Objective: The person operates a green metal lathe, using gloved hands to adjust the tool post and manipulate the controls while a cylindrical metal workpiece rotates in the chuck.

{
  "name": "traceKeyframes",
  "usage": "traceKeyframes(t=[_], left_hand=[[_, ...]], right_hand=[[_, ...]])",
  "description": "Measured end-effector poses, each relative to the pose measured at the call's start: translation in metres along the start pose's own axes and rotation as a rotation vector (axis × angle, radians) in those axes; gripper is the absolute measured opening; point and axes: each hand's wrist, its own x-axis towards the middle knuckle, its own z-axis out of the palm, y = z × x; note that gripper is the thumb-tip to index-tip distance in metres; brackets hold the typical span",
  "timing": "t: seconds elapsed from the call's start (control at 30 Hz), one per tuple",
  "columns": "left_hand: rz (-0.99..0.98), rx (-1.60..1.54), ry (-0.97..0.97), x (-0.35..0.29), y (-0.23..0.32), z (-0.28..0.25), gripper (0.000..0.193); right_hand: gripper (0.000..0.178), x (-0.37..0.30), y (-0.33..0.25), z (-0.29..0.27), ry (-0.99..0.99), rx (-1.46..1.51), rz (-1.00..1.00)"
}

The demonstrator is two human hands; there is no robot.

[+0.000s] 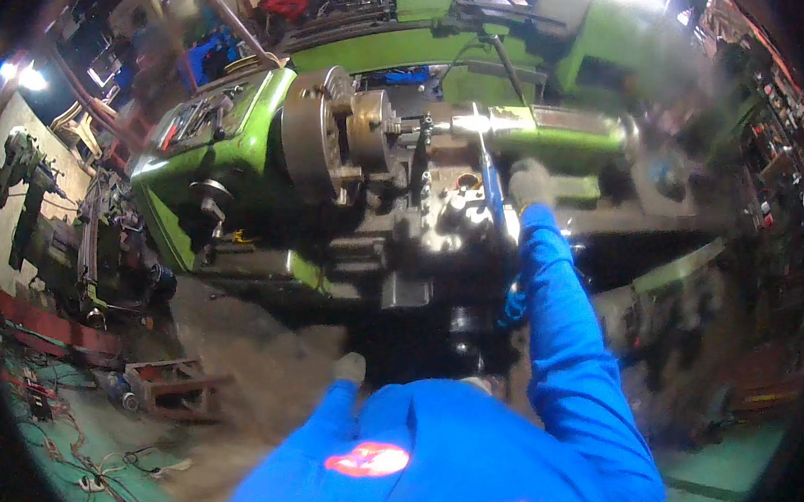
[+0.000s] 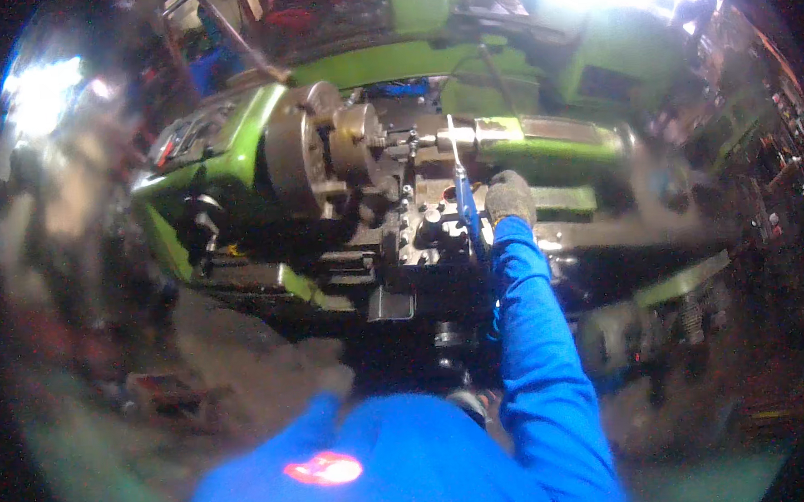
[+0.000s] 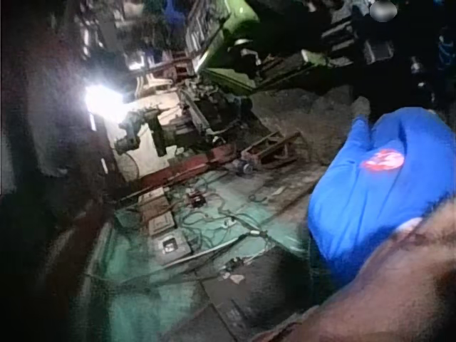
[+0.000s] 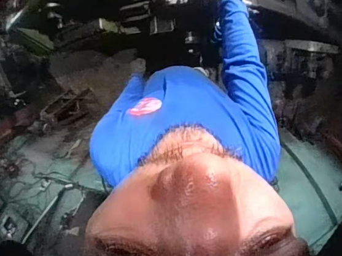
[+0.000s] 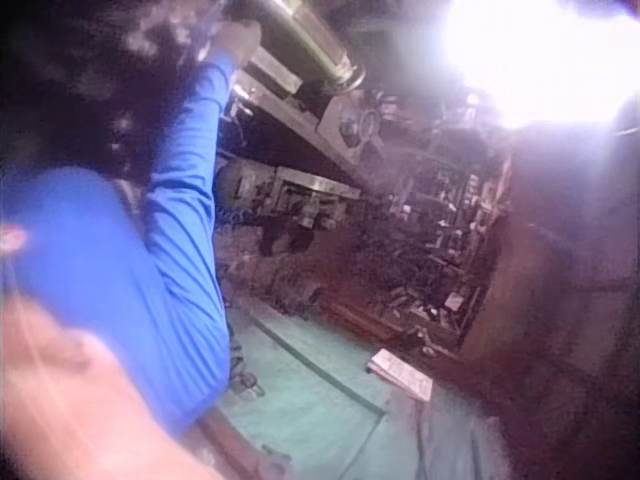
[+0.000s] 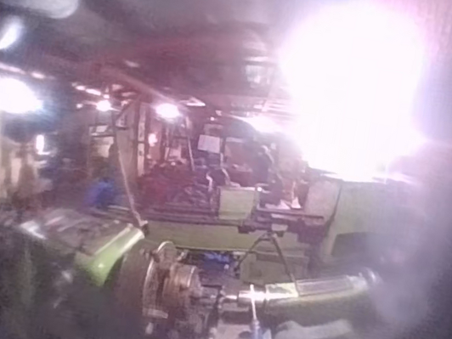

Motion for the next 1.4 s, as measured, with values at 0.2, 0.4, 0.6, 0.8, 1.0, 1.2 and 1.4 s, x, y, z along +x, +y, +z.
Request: traceKeyframes(t=[0.2, 0.4, 0.6, 0.8, 1.0, 1.2, 1.4], left_hand=[[-0.101, -0.086, -0.109, -0.002, 0.028, -0.007, 0.029], [-0.121, -0.225, -0.005, 0.008, 0.04, 0.013, 0.037], [-0.214, -0.331, 0.044, 0.007, 0.075, 0.02, 0.043], [-0.379, -0.551, -0.069, 0.003, 0.135, -0.028, 0.045], [-0.29, -0.603, 0.049, -0.011, 0.158, -0.046, 0.044], [-0.347, -0.594, 0.113, -0.024, 0.188, -0.042, 0.041], [-0.463, -0.53, 0.103, -0.028, 0.183, 0.035, 0.042]], right_hand=[[0.03, 0.0, -0.009, -0.007, -0.048, -0.015, 0.094], [0.028, 0.006, -0.002, -0.002, -0.07, -0.009, 0.039], [0.026, -0.004, -0.013, -0.014, -0.143, 0.031, 0.05], [0.032, -0.005, -0.013, -0.015, -0.18, 0.089, 0.025], [0.029, -0.007, -0.013, -0.021, -0.226, 0.132, -0.005], [0.029, -0.006, -0.012, -0.02, -0.251, 0.128, -0.06], [0.027, -0.011, -0.015, -0.033, -0.259, 0.138, -0.05]])
